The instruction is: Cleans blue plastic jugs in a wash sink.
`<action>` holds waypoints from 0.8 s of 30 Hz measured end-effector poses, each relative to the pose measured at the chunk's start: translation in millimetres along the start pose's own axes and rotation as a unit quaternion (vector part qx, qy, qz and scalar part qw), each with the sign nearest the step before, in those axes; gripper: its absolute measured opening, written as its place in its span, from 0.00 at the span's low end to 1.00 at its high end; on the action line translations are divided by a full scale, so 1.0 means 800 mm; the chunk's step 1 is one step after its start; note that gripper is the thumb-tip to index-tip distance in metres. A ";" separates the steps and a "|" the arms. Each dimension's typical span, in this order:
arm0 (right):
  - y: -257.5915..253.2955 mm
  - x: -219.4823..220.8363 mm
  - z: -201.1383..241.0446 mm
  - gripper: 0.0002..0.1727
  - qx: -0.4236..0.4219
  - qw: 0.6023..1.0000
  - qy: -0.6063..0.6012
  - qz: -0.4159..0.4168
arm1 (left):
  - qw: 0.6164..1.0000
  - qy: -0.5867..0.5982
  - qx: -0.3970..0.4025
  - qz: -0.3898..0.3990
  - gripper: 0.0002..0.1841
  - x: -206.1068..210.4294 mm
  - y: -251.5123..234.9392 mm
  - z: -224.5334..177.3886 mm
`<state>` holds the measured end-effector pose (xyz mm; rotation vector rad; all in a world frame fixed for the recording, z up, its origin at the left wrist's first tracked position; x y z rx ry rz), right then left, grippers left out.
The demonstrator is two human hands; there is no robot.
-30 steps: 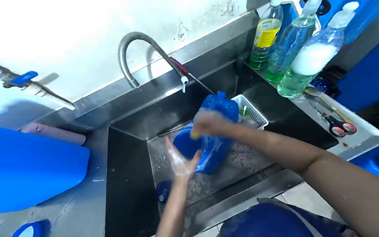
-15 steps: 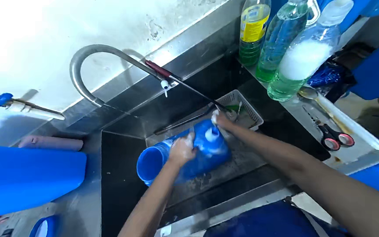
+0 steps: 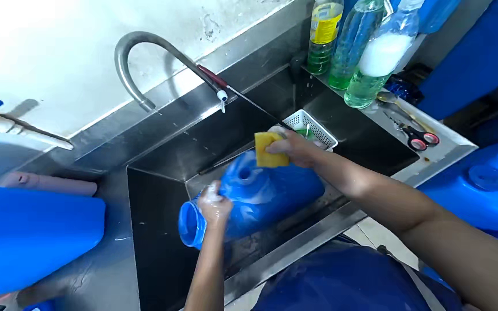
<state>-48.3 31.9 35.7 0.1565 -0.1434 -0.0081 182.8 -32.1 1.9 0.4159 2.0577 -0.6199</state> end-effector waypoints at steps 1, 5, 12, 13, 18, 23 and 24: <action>0.005 0.028 0.006 0.18 -0.020 0.999 0.034 0.005 | 0.998 0.050 -0.017 -0.043 0.14 0.003 0.011 0.026; -0.041 0.003 -0.098 0.30 0.036 0.911 0.393 -0.123 | 0.955 0.178 -0.182 0.152 0.34 0.019 0.062 0.131; -0.087 0.144 -0.185 0.42 0.047 0.828 0.553 -0.081 | 0.920 0.163 -0.278 0.221 0.22 0.027 0.056 0.162; -0.083 0.200 -0.193 0.45 0.002 0.844 0.537 0.005 | 0.922 0.144 -0.274 0.235 0.21 0.026 0.054 0.161; -0.060 0.063 -0.187 0.36 0.014 0.809 0.567 -0.152 | 0.916 0.171 -0.250 0.263 0.24 0.020 0.059 0.165; -0.078 0.004 -0.149 0.40 0.197 0.780 0.525 -0.276 | 0.913 0.172 -0.236 0.283 0.25 0.017 0.054 0.172; -0.092 0.078 -0.163 0.39 0.145 0.806 0.533 -0.214 | 0.915 0.171 -0.231 0.283 0.25 0.017 0.055 0.173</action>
Point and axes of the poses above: each hand's wrist, its own y-axis away from the middle knuckle, its own x-axis out of the palm, z = x × y, the point moved 1 cm from there along -y, towards the middle knuckle, and after that the axes turned 10 degrees about z, right-handed, at the moved point
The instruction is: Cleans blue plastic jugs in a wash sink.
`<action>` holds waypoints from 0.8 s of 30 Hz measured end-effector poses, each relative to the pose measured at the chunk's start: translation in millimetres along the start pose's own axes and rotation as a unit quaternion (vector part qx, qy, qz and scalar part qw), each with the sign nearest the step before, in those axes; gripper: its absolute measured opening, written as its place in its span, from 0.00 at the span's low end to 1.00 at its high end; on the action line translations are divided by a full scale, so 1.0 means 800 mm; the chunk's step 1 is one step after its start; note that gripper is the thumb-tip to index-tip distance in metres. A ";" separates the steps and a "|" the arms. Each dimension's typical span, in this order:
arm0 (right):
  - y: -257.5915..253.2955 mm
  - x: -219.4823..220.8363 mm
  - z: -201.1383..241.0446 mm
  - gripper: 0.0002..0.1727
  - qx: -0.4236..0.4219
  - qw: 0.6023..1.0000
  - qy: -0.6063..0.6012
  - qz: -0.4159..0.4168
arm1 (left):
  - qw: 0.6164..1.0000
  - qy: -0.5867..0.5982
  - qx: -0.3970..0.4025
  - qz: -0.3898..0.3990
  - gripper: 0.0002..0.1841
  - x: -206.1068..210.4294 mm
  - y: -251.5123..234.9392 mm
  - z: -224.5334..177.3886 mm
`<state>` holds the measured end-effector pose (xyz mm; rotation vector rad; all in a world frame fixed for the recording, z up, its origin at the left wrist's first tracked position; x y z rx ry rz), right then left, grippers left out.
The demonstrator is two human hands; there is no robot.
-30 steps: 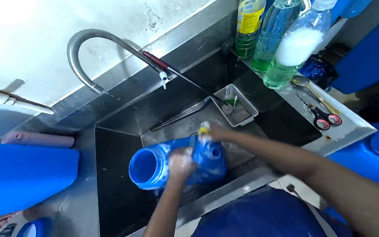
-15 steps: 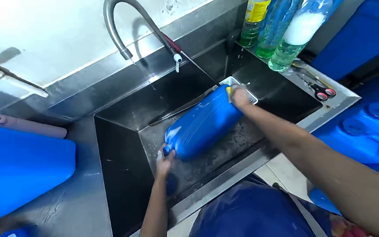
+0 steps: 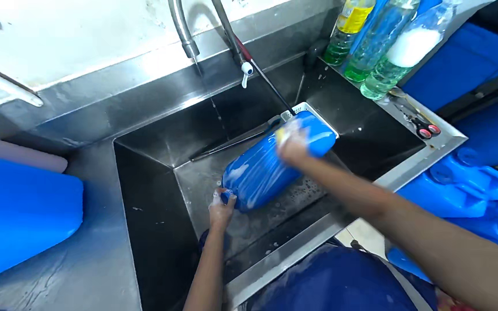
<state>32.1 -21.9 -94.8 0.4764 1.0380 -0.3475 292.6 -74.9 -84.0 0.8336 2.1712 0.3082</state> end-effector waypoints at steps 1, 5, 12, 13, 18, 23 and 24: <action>0.026 0.041 0.061 0.38 -0.090 0.995 -0.024 0.045 | 1.000 -0.005 0.010 -0.005 0.24 0.001 0.002 0.003; 0.031 0.057 0.127 0.28 -0.295 0.945 -0.045 0.133 | 0.997 -0.004 0.060 -0.045 0.22 0.004 0.012 0.022; -0.123 -0.083 -0.091 0.34 0.118 0.990 -0.034 0.065 | 0.959 0.226 0.109 -0.129 0.48 0.035 -0.071 0.065; -0.106 -0.062 -0.053 0.34 0.052 0.998 -0.001 0.047 | 0.955 0.242 0.102 -0.141 0.43 0.029 -0.084 0.054; -0.017 0.067 0.088 0.18 -0.426 0.897 -0.111 -0.045 | 0.948 0.291 -0.115 -0.052 0.26 -0.038 -0.117 -0.005; -0.170 0.116 -0.126 0.25 -0.140 0.973 -0.156 0.095 | 0.929 0.294 -0.215 -0.072 0.30 0.001 -0.062 0.052; -0.198 0.119 -0.165 0.26 -0.045 0.974 -0.171 0.144 | 0.927 0.274 -0.239 -0.089 0.27 0.024 -0.032 0.053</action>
Point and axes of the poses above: each hand's wrist, its own y-axis away from the middle knuckle, its own x-axis out of the palm, z = x × y, the point moved 1 cm from there along -y, towards the middle knuckle, and after that the axes turned 10 degrees about z, right-handed, at the moved point
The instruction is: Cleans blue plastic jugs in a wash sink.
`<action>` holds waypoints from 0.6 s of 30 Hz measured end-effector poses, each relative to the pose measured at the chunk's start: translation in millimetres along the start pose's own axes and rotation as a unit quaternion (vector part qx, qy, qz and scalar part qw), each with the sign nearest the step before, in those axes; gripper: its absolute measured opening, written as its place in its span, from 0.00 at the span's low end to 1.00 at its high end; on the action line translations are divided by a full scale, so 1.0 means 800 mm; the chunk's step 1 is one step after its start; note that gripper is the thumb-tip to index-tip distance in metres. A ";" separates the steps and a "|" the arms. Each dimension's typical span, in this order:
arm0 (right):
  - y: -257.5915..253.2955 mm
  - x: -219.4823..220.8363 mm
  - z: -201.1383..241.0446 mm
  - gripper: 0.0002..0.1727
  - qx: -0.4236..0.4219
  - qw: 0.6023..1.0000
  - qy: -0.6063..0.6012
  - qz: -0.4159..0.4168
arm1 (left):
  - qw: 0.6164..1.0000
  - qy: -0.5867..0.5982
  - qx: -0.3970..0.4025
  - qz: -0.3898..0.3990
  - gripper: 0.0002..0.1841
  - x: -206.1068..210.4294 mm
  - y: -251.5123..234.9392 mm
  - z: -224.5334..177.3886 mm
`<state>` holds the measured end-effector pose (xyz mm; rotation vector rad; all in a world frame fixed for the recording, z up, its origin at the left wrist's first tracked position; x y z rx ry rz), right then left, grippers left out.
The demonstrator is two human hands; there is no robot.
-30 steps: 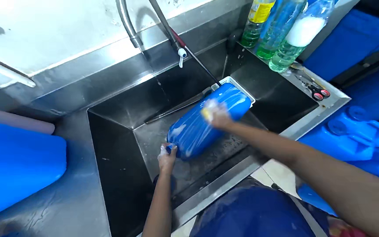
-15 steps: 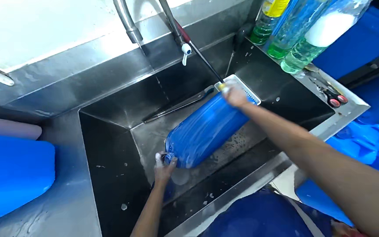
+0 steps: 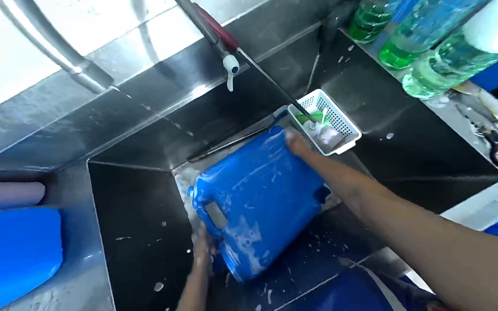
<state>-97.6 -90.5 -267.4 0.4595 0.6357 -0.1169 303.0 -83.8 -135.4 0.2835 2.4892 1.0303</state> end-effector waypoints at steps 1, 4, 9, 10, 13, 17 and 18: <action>-0.016 -0.015 -0.016 0.29 0.086 0.995 -0.029 0.040 | 0.999 0.031 -0.028 -0.004 0.26 0.011 0.028 0.014; 0.002 -0.004 0.039 0.29 0.129 0.991 -0.003 0.047 | 0.974 0.210 -0.078 -0.037 0.18 0.045 0.064 0.020; 0.148 0.137 0.209 0.23 -0.305 0.951 0.020 0.045 | 0.954 0.286 -0.060 -0.063 0.12 0.070 0.036 -0.026; 0.176 0.141 0.213 0.20 -0.385 0.922 0.014 0.046 | 0.956 0.284 -0.053 -0.054 0.12 0.066 0.035 -0.031; 0.176 0.093 0.126 0.17 -0.398 0.915 0.067 0.008 | 0.980 0.200 -0.006 0.009 0.15 0.046 0.046 -0.019; 0.061 0.023 -0.040 0.30 -0.042 0.996 0.039 -0.069 | 0.995 0.052 0.061 0.057 0.23 0.064 0.068 -0.015; 0.049 0.024 -0.052 0.32 0.005 0.995 0.044 -0.094 | 0.995 0.048 0.076 0.049 0.23 0.079 0.080 -0.024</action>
Point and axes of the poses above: each hand's wrist, its own y-axis away from the middle knuckle, its own x-axis out of the palm, z = x × y, the point moved 1 cm from there along -y, towards the middle knuckle, and after that the axes turned 10 degrees about z, right-handed, at the moved point
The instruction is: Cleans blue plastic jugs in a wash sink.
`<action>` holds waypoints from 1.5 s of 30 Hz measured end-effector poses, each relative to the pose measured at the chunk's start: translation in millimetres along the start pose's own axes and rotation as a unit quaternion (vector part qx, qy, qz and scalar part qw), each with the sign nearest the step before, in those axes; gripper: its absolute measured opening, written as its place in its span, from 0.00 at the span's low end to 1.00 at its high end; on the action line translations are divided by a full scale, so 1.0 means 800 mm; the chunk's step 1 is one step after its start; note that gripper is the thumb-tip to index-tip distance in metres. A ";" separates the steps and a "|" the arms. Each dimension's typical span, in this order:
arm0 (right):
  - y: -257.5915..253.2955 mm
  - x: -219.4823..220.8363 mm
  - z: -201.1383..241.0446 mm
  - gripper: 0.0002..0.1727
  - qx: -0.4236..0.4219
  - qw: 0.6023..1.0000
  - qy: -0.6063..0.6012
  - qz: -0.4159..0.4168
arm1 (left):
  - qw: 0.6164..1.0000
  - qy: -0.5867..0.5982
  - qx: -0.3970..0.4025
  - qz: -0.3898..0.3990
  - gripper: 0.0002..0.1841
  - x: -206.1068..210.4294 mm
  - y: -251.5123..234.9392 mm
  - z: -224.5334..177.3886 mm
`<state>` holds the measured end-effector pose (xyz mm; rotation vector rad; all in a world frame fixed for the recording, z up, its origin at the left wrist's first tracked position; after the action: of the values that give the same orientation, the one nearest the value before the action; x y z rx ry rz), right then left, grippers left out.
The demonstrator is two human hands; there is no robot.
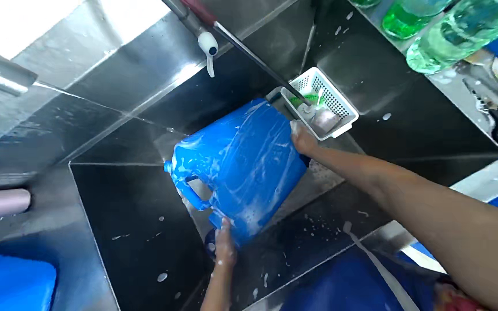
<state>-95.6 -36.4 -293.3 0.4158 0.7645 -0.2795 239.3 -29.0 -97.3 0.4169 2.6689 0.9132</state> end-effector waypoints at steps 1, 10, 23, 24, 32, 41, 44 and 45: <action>0.008 -0.010 0.020 0.32 0.030 0.999 -0.001 0.026 | 1.000 0.013 0.018 -0.006 0.22 0.017 0.010 -0.009; 0.249 -0.139 0.263 0.14 -0.430 0.900 -0.071 0.005 | 0.941 0.336 -0.002 0.045 0.21 0.039 0.089 -0.117; 0.227 -0.088 0.260 0.23 -0.242 0.970 0.020 -0.008 | 0.978 0.199 0.047 0.034 0.17 -0.019 0.039 -0.055; 0.203 -0.108 0.212 0.26 -0.156 0.987 0.025 -0.036 | 0.991 0.114 0.064 0.038 0.22 -0.034 0.039 -0.034; 0.237 0.010 0.325 0.30 -0.302 0.936 0.063 0.172 | 0.996 -0.062 0.050 -0.037 0.30 -0.117 -0.009 0.008; 0.166 -0.174 0.181 0.32 -0.101 0.895 0.229 0.370 | 0.989 -0.102 0.069 -0.076 0.27 -0.121 -0.022 0.008; 0.152 -0.185 0.195 0.28 -0.059 0.886 0.164 0.430 | 0.989 -0.096 0.079 -0.079 0.26 -0.121 -0.029 0.012; 0.138 -0.183 0.201 0.28 -0.032 0.876 0.156 0.455 | 0.989 -0.091 0.085 -0.079 0.26 -0.121 -0.032 0.014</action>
<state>-55.9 0.6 -55.5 0.7226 0.8083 0.7163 327.8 -77.1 -104.6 0.3027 2.5758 0.5750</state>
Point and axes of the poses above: each hand's wrist, its own y-axis away from the middle knuckle, its own x-axis out of the palm, z = x × y, the point moved 1 cm from there along -y, towards the middle knuckle, and after that the axes turned 10 degrees about z, right-handed, at the moved point
